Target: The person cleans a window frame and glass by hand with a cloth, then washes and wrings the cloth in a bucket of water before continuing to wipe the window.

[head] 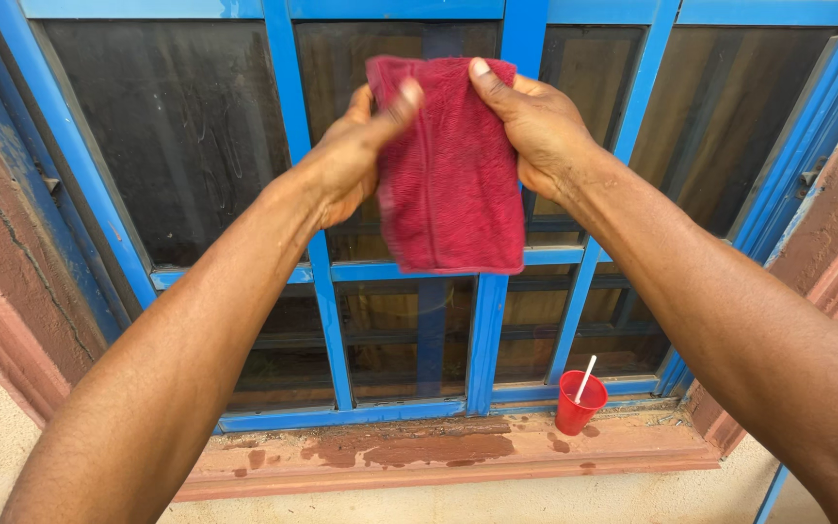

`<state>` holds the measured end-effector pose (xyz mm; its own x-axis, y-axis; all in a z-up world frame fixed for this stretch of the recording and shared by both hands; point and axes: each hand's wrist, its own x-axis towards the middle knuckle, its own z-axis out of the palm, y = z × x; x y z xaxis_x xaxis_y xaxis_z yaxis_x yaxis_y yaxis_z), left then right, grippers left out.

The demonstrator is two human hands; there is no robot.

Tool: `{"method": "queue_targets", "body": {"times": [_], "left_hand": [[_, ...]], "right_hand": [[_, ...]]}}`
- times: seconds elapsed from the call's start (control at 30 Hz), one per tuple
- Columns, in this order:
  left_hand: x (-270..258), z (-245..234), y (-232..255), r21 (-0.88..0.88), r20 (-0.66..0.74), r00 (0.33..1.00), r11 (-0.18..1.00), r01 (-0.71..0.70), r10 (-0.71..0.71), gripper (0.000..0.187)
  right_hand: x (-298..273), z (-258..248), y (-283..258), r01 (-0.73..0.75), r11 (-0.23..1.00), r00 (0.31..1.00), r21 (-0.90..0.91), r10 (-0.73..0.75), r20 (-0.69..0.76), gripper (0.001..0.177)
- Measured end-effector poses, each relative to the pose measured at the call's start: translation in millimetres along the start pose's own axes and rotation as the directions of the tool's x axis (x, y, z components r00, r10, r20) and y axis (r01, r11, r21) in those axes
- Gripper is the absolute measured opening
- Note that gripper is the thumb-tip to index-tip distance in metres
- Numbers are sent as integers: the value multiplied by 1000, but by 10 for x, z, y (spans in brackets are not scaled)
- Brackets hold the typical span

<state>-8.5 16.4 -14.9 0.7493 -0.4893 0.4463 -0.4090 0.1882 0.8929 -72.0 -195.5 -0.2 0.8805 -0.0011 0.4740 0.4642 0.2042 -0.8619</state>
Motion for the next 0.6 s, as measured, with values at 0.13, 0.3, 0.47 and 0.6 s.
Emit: {"method": "queue_targets", "body": {"times": [0.13, 0.3, 0.47, 0.6], "left_hand": [[-158, 38, 101, 27, -8, 997, 997, 73, -73, 104], [-44, -60, 85, -26, -78, 997, 1000, 5, -8, 54], [-8, -66, 99, -44, -57, 998, 998, -40, 37, 56], [-12, -144, 169, 132, -87, 986, 983, -130, 142, 68]], "right_hand": [[174, -169, -49, -51, 996, 997, -77, 45, -69, 29], [100, -144, -124, -252, 866, 966, -432, 200, -162, 30], [-1, 35, -140, -155, 951, 979, -266, 184, 87, 47], [39, -3, -216, -202, 840, 948, -503, 298, 117, 44]]}}
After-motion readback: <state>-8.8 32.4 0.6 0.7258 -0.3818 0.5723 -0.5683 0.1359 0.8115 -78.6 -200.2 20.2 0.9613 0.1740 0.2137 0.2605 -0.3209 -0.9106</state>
